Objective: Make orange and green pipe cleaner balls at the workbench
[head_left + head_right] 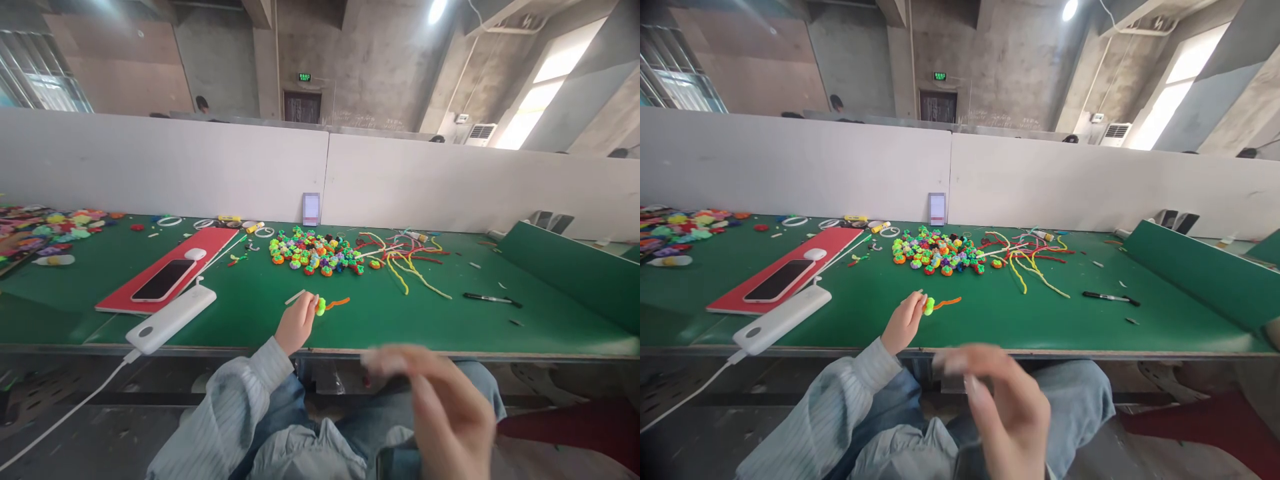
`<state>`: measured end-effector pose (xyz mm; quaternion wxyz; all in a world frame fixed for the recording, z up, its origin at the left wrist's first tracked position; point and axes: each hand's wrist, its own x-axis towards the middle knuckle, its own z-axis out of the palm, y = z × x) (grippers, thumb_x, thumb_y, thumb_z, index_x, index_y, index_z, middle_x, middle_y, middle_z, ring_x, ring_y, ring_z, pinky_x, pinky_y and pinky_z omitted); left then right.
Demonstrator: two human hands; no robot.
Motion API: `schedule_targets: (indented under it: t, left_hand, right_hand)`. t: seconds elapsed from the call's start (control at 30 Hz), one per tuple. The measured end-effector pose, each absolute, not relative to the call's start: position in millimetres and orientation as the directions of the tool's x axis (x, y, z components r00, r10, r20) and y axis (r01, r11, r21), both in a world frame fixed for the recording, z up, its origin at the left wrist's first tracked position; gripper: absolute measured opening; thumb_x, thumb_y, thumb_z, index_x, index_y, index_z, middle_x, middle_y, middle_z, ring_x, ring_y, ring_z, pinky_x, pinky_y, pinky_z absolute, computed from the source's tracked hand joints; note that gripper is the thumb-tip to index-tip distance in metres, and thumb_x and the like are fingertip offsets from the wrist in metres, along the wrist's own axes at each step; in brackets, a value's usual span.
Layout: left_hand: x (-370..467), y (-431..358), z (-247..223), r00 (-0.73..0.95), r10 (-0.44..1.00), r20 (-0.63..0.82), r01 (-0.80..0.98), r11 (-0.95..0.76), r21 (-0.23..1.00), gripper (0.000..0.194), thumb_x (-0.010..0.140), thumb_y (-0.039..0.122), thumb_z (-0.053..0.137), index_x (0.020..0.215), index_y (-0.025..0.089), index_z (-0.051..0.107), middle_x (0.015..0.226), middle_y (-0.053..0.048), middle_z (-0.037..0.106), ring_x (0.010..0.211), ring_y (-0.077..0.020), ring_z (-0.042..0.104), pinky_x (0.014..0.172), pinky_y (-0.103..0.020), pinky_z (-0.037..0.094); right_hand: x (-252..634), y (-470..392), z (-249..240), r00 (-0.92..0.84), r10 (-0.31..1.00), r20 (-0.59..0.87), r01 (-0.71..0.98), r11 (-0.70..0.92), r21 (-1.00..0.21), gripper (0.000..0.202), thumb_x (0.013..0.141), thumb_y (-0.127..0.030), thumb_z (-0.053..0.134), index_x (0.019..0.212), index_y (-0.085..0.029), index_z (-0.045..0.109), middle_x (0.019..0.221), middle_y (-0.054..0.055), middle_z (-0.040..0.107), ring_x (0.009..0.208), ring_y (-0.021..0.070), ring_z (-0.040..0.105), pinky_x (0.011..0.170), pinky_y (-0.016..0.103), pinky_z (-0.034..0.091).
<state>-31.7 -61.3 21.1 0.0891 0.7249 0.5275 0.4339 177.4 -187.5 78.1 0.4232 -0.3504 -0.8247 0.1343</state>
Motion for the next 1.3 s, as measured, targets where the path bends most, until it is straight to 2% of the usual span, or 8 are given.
schedule_targets:
  t: [0.17,0.27,0.4,0.7,0.87,1.07,1.2,1.3]
  left_hand:
    - [-19,-104,54,0.067,0.861,0.505,0.587,-0.443,0.677,0.022,0.093,0.028,0.028,0.075,0.02,0.039,0.064,0.003,0.043,0.056,-0.0099,0.043,0.056,-0.022,0.035]
    - [-16,-116,62,0.054,0.857,0.512,0.601,-0.438,0.669,0.022,0.093,0.027,0.028,0.075,0.02,0.039,0.064,0.003,0.043,0.056,-0.0098,0.042,0.055,-0.022,0.034]
    - [-15,-121,61,0.065,0.847,0.528,0.636,-0.443,0.632,0.021,0.093,0.025,0.028,0.075,0.02,0.039,0.066,0.002,0.044,0.058,-0.0103,0.043,0.056,-0.022,0.034]
    - [-14,-122,54,0.152,0.794,0.589,0.822,-0.432,0.37,0.024,0.093,0.024,0.024,0.075,0.02,0.04,0.067,0.001,0.045,0.055,-0.0113,0.044,0.052,-0.024,0.031]
    - [-15,-126,66,0.199,0.828,0.525,0.785,-0.455,0.42,0.025,0.094,0.026,0.021,0.077,0.021,0.039,0.068,0.001,0.047,0.057,-0.0118,0.047,0.053,-0.023,0.034]
    - [-26,-140,81,0.056,0.838,0.543,0.651,-0.443,0.616,0.021,0.093,0.024,0.025,0.08,0.021,0.041,0.069,0.001,0.047,0.061,-0.0115,0.048,0.057,-0.023,0.038]
    - [-38,-144,90,0.081,0.807,0.586,0.673,-0.478,0.565,0.022,0.092,0.027,0.029,0.074,0.021,0.038,0.064,0.002,0.044,0.055,-0.011,0.045,0.054,-0.024,0.037]
    - [-45,-141,99,0.244,0.775,0.584,0.729,-0.544,0.417,0.022,0.091,0.033,0.032,0.074,0.021,0.039,0.066,0.002,0.045,0.055,-0.0104,0.045,0.051,-0.023,0.036]
  right_hand:
    - [153,-125,78,-0.361,0.717,0.596,0.528,0.684,-0.504,0.036,0.089,-0.026,0.042,0.125,-0.023,0.041,0.117,0.009,0.055,0.115,0.0224,0.048,0.104,0.051,0.027]
    - [144,-113,75,-0.441,0.704,0.556,0.503,0.707,-0.497,0.026,0.09,-0.017,0.039,0.114,-0.022,0.048,0.103,0.005,0.061,0.098,0.0182,0.057,0.105,0.049,0.023]
    - [138,-120,72,-0.44,0.776,0.451,0.475,0.628,-0.617,0.02,0.091,-0.017,0.035,0.094,-0.02,0.055,0.082,0.004,0.06,0.075,0.0152,0.057,0.073,0.028,0.046]
    - [131,-121,67,-0.418,0.852,0.316,0.483,0.503,-0.716,0.019,0.089,-0.015,0.036,0.081,-0.019,0.053,0.058,-0.002,0.05,0.05,0.0115,0.041,0.05,0.022,0.032]
    - [130,-121,63,-0.334,0.884,0.327,0.314,0.431,-0.846,0.023,0.089,-0.024,0.039,0.071,-0.017,0.052,0.056,-0.001,0.048,0.049,0.0106,0.042,0.047,0.021,0.032]
    - [130,-121,64,-0.439,0.892,0.109,-0.027,0.108,-0.994,0.026,0.087,-0.039,0.046,0.079,-0.016,0.053,0.055,-0.004,0.048,0.034,0.0048,0.035,0.034,0.018,0.027]
    - [134,-122,69,-0.511,0.852,0.111,-0.106,0.066,-0.992,0.03,0.085,-0.041,0.048,0.071,-0.015,0.052,0.057,-0.003,0.048,0.04,0.0055,0.04,0.038,0.018,0.032]
    - [136,-122,70,-0.514,0.848,0.131,-0.093,0.096,-0.991,0.03,0.084,-0.042,0.049,0.072,-0.015,0.055,0.058,-0.002,0.049,0.045,0.0069,0.041,0.041,0.018,0.034]
